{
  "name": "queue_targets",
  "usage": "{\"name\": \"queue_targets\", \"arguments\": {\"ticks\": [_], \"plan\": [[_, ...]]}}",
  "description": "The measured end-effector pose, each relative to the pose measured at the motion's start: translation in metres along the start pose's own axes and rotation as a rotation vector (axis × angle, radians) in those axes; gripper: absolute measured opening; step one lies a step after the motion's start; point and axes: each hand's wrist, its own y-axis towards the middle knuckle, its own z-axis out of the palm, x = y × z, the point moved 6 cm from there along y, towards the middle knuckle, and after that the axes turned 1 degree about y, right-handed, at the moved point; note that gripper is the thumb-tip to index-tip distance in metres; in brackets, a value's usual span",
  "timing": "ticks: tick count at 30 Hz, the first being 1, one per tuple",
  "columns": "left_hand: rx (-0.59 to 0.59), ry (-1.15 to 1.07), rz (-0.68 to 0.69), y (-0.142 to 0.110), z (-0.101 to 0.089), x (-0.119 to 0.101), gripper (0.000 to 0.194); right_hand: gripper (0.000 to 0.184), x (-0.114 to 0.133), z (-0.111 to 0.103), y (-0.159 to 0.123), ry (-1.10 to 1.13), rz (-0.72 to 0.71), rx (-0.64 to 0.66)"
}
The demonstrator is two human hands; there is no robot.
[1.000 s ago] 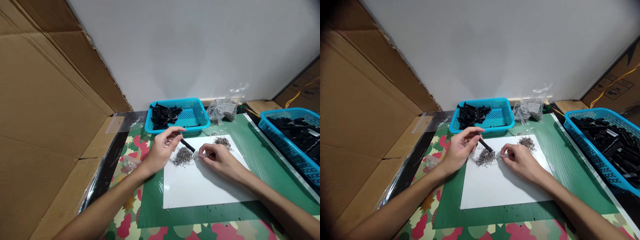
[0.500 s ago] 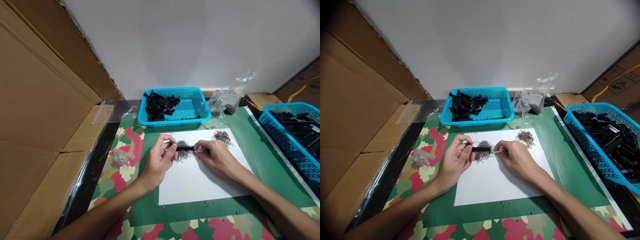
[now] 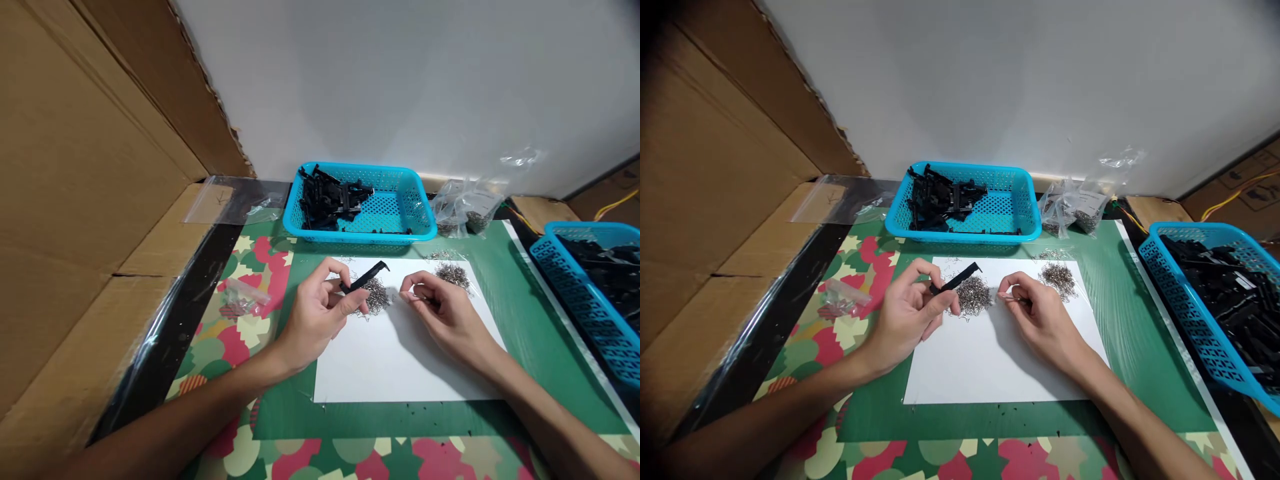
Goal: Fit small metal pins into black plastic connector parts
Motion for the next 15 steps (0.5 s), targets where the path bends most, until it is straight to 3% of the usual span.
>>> {"name": "queue_targets", "arguments": {"ticks": [6,11,15], "plan": [[0.026,-0.016,-0.002,0.001,0.0019,0.0025,0.041,0.02,-0.0012,0.0002,0.0056,-0.201,0.03,-0.014],[0.012,0.038,0.013,0.0003,0.0004,-0.0035,0.032,0.019,-0.002,0.0065,0.0054,-0.305,-0.032,0.016],[0.017,0.062,0.005,0.0007,0.0005,-0.006,0.029,0.017,0.0033,0.0018,-0.0006,-0.343,-0.128,-0.063]]}}
